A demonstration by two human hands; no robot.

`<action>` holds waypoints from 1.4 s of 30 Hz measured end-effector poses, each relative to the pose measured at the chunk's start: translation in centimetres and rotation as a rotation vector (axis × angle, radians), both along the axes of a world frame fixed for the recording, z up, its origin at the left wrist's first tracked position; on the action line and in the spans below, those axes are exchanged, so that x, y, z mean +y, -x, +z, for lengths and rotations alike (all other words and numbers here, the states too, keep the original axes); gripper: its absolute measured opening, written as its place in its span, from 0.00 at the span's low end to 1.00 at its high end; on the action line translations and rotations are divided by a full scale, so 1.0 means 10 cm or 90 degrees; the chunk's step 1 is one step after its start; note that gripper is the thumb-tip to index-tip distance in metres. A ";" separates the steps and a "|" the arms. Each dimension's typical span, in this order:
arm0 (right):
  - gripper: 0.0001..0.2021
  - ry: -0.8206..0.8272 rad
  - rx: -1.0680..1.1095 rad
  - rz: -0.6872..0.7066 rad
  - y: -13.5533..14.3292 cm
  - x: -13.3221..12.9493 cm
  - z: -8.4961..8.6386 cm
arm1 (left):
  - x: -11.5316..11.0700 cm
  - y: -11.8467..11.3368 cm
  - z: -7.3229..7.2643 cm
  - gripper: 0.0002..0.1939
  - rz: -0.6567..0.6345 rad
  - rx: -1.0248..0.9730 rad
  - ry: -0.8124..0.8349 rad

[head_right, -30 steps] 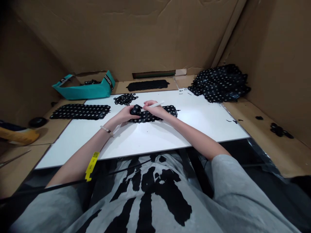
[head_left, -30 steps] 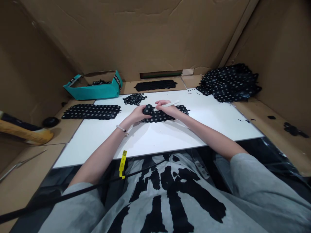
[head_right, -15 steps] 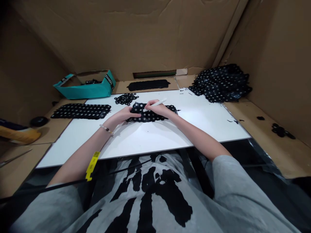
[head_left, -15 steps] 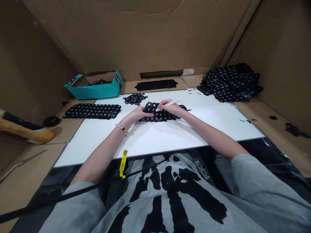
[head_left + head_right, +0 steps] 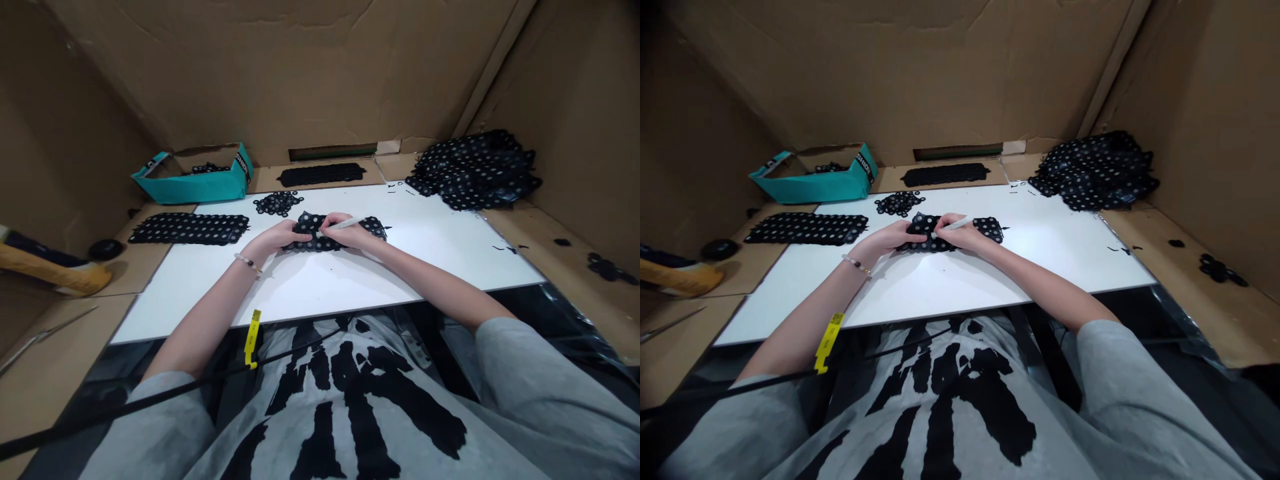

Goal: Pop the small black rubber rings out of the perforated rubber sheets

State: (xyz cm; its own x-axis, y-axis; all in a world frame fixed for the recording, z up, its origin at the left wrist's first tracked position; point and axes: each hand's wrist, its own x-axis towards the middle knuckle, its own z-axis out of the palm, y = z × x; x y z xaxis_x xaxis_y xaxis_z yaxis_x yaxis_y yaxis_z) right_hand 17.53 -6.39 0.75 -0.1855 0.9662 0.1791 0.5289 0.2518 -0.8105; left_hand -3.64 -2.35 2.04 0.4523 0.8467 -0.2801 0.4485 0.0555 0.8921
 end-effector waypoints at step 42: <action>0.08 0.029 0.096 0.096 -0.22 0.21 -0.03 | -0.08 -0.06 0.05 0.19 0.005 -0.016 -0.003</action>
